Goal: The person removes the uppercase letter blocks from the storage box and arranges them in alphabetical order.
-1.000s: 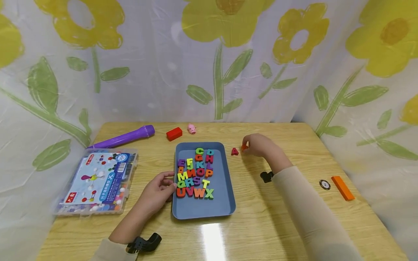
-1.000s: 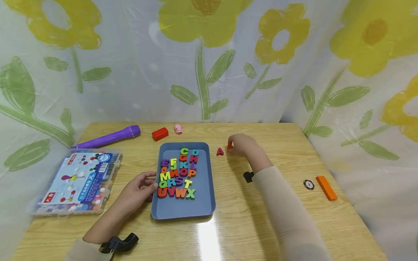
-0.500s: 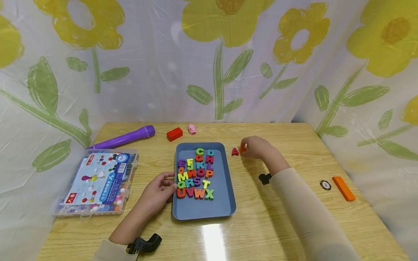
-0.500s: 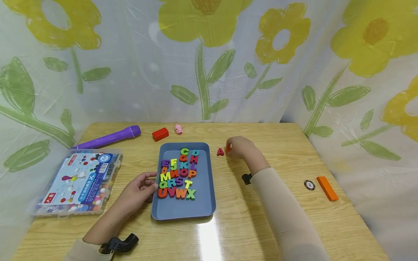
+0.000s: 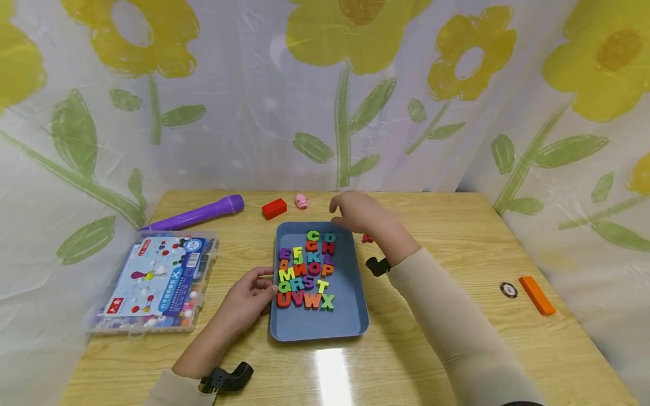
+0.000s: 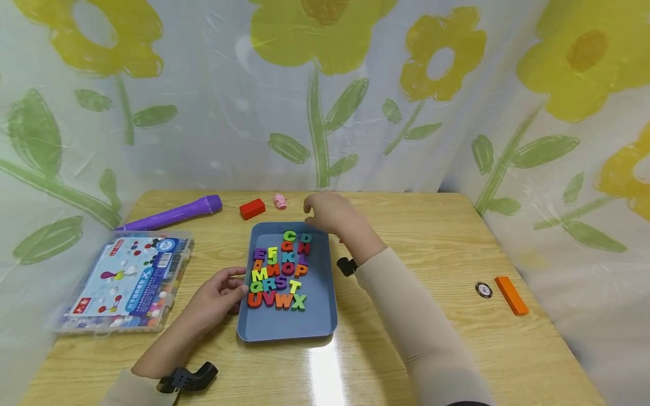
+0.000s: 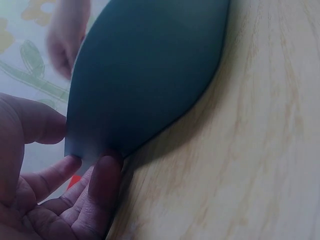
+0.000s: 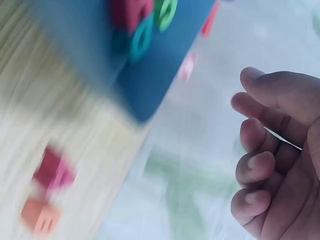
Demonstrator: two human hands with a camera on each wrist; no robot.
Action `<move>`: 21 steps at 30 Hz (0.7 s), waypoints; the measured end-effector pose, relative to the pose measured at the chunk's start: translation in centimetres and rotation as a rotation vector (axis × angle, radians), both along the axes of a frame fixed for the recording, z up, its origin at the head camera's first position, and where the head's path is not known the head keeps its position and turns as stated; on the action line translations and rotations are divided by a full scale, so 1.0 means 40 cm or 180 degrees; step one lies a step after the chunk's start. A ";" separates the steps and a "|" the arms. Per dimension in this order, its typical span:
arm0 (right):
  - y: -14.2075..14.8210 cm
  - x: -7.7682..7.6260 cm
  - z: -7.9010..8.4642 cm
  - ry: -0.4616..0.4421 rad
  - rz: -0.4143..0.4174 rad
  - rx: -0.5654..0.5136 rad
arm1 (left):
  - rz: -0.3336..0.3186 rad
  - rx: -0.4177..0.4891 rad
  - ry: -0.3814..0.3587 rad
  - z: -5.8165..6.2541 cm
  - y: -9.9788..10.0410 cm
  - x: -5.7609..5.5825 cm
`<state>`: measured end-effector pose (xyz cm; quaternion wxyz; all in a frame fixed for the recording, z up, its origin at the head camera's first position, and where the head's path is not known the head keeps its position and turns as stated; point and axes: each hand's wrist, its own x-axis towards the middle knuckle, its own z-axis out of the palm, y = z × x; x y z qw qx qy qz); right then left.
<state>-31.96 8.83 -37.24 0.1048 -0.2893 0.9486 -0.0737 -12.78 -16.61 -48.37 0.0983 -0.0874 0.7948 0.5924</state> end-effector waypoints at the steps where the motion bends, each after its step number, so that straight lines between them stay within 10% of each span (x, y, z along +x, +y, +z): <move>1: -0.026 0.003 -0.004 -0.0004 0.0057 0.0049 | 0.0003 0.0005 -0.0001 0.000 0.000 0.000; 21: -0.188 0.022 -0.097 0.0055 -0.0196 0.0708 | 0.0039 -0.0006 -0.0035 -0.004 -0.005 -0.005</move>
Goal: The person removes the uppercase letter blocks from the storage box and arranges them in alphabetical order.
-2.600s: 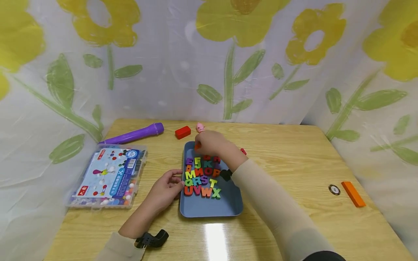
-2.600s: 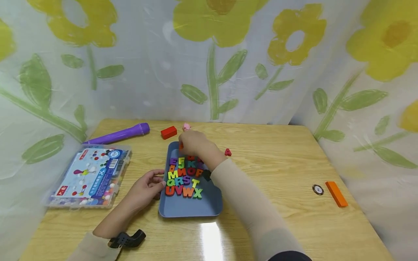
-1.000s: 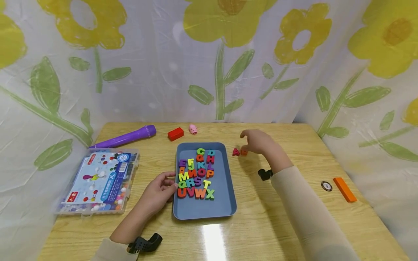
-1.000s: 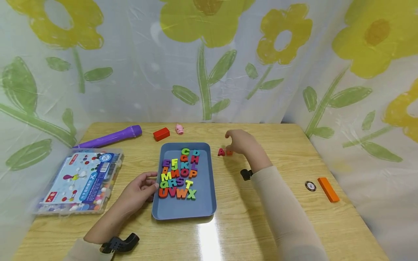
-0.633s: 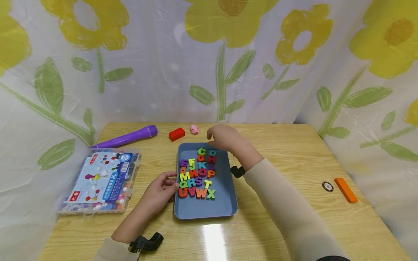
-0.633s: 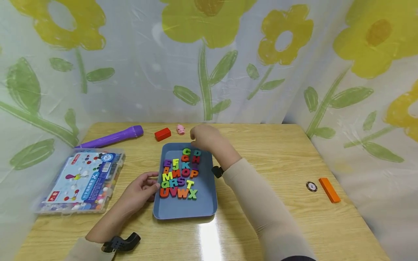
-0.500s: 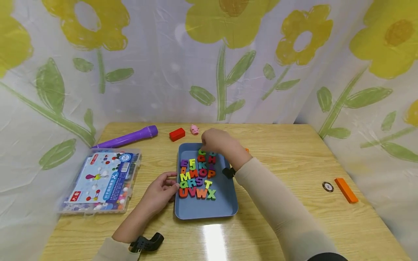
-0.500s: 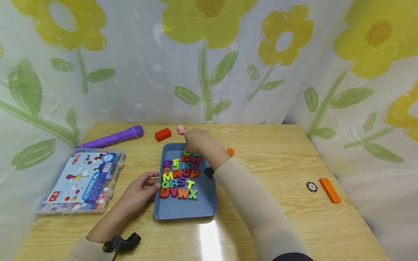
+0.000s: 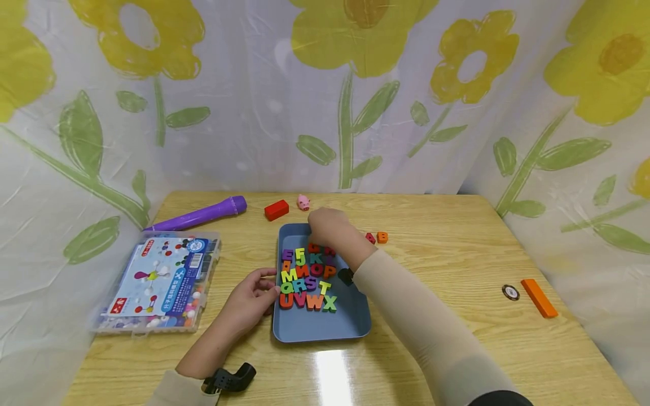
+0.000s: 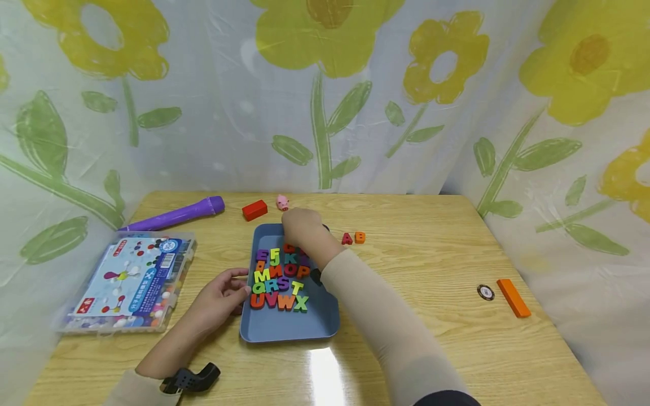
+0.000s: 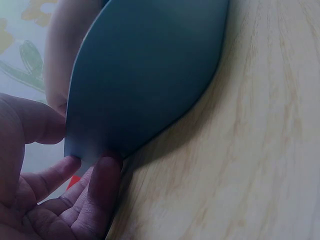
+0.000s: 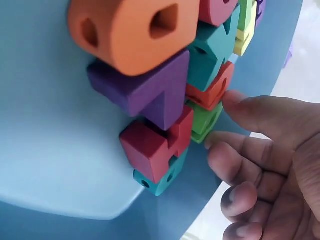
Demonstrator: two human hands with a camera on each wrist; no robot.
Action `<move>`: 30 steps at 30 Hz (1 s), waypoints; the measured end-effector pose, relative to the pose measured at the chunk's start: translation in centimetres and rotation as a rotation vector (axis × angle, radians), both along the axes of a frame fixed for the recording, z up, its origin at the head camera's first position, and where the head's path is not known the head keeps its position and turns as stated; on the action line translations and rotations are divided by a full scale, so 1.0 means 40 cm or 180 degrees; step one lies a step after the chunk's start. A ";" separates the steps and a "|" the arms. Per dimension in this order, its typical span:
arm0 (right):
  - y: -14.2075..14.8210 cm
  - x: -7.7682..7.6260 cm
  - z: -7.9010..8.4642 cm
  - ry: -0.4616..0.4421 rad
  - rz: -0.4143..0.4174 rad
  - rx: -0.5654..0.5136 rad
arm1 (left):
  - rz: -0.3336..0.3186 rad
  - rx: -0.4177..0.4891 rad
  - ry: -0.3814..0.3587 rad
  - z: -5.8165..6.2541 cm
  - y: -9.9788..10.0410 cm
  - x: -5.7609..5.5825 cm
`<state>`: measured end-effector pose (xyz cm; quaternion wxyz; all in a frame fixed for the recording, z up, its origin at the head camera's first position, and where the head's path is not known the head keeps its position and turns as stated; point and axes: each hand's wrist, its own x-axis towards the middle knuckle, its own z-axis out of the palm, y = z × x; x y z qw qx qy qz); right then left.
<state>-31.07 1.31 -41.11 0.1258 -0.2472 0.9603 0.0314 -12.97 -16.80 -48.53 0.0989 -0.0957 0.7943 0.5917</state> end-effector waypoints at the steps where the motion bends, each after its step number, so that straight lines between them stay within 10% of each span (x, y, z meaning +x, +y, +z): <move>1: 0.000 0.000 -0.001 -0.0005 0.0006 -0.0005 | -0.0009 -0.0010 0.0005 0.001 -0.001 0.001; 30: 0.055 -0.004 -0.024 -0.0273 0.0359 -0.0378 | -0.0004 -0.0075 0.0019 0.004 0.001 0.002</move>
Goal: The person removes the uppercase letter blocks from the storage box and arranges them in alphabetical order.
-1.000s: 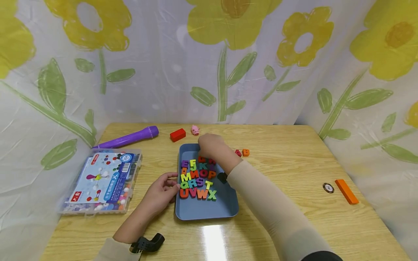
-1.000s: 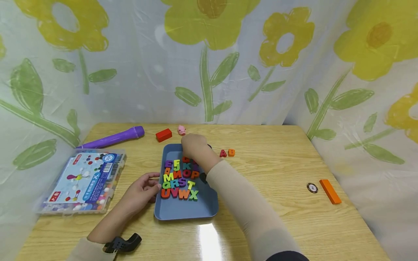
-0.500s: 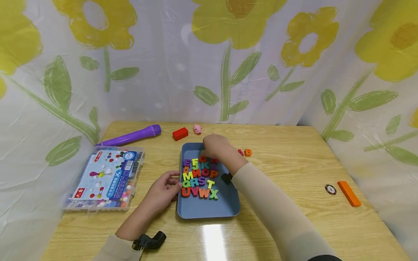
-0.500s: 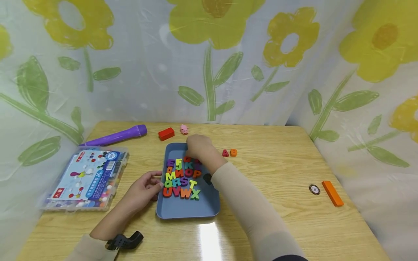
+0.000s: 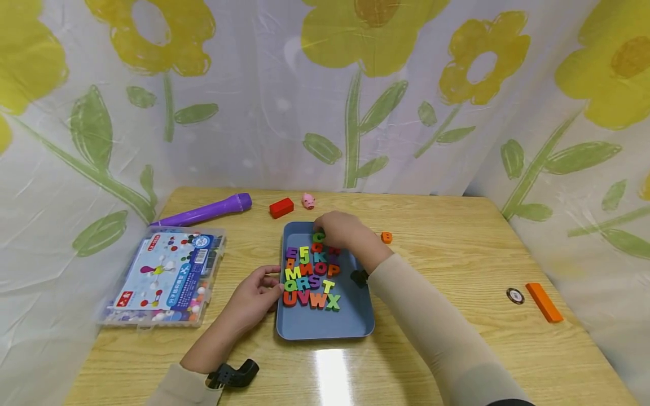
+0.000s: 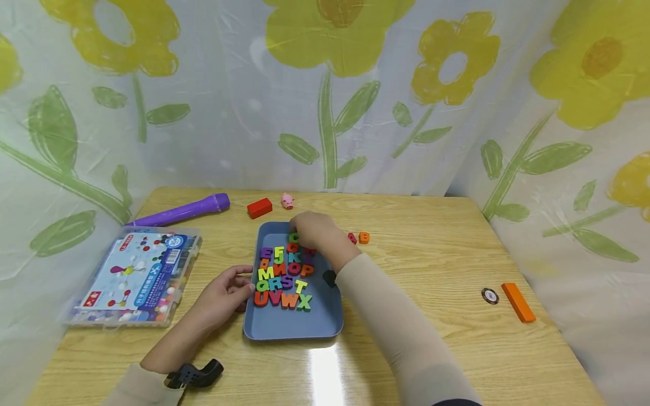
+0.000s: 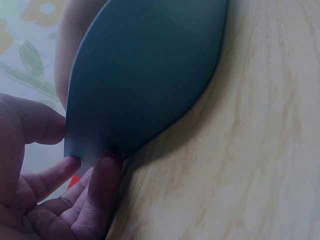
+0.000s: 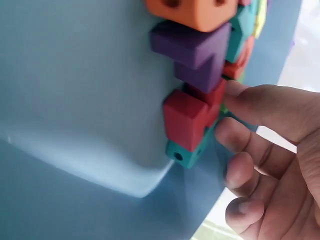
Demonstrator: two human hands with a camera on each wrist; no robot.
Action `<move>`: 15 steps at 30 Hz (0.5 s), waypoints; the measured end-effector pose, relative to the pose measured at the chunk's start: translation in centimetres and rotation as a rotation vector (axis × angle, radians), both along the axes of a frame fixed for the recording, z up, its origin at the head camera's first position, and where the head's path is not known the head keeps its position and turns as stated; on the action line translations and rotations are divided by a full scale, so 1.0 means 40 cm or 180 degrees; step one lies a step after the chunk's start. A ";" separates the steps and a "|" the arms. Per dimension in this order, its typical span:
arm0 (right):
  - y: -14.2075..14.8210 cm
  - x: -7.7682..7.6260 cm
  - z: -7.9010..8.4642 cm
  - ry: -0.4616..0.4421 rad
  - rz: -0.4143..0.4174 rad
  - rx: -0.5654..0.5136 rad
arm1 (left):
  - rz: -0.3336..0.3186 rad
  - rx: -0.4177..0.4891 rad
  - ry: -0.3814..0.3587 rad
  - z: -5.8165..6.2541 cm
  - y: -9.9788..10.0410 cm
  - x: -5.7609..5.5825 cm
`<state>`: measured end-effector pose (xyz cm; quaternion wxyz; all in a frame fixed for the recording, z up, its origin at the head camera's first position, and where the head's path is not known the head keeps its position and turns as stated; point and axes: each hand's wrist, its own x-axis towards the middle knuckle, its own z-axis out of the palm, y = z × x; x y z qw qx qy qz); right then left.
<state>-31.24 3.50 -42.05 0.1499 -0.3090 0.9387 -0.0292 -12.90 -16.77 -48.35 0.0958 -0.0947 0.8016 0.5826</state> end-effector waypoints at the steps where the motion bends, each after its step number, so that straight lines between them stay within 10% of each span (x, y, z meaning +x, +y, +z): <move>1: -0.001 -0.001 -0.004 0.0005 0.0020 -0.0001 | -0.0005 0.0006 0.0007 0.000 0.000 0.000; 9: -0.003 -0.005 -0.009 0.0048 0.0044 -0.0006 | 0.0018 -0.0007 -0.0038 0.003 0.002 0.000; 15: 0.046 -0.003 0.065 0.0145 0.0042 -0.0269 | 0.0012 -0.0015 -0.0028 0.005 0.002 0.002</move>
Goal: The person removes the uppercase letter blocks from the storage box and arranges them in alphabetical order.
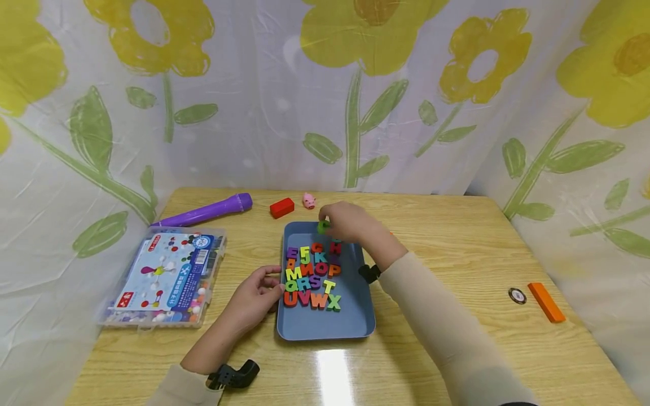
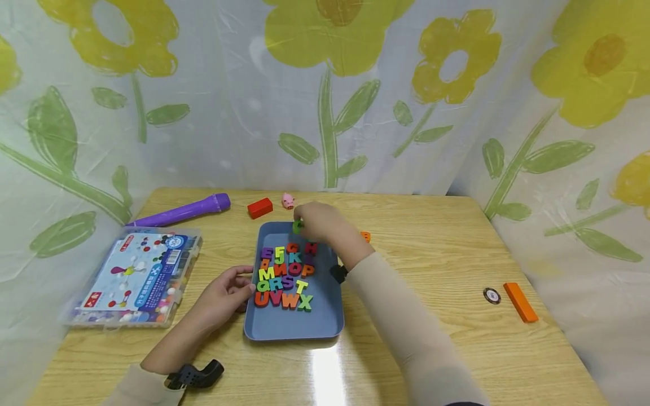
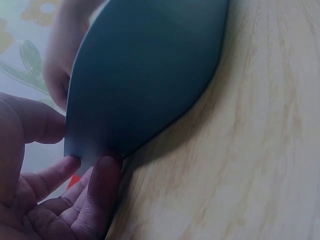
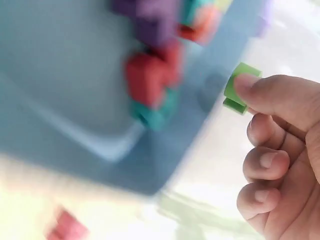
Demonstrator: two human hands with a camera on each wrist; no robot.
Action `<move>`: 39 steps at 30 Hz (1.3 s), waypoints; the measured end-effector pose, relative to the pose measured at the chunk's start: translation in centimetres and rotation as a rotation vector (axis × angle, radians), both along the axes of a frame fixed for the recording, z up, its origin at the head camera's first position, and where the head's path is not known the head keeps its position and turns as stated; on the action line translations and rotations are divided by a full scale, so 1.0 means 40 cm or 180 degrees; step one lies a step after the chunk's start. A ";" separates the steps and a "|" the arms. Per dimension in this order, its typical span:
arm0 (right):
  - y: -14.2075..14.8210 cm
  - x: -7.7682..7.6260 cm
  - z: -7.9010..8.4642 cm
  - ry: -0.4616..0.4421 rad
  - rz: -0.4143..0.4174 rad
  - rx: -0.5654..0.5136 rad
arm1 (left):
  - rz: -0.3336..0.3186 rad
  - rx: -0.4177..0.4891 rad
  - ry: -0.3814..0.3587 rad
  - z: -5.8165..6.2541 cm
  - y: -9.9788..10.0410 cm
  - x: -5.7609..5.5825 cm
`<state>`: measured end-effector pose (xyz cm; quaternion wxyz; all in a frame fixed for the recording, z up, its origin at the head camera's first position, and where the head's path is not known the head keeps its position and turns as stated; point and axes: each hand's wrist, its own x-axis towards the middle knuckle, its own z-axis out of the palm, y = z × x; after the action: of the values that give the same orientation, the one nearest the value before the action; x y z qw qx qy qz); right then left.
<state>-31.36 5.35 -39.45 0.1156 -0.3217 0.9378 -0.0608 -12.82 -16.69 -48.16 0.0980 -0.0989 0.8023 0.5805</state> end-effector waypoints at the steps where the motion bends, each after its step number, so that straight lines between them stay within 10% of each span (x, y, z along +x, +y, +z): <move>1: 0.020 -0.001 0.016 0.0023 -0.0025 -0.0067 | 0.0002 0.0003 -0.0002 0.000 0.001 -0.001; 8: 0.219 -0.029 0.065 -0.0010 -0.0457 -0.0401 | 0.0004 -0.0005 -0.0003 -0.002 0.002 -0.003; 17: 0.414 -0.043 -0.032 -0.0177 -0.0698 -0.0026 | 0.0003 -0.0048 -0.0011 -0.003 -0.004 0.001; 39: 0.415 -0.035 -0.071 -0.0202 -0.0804 -0.0012 | -0.0027 0.0030 0.0064 -0.004 -0.001 0.002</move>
<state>-32.77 21.97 -42.28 0.1360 -0.1993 0.9666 -0.0868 -12.73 -16.71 -48.33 0.0929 -0.0892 0.8009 0.5848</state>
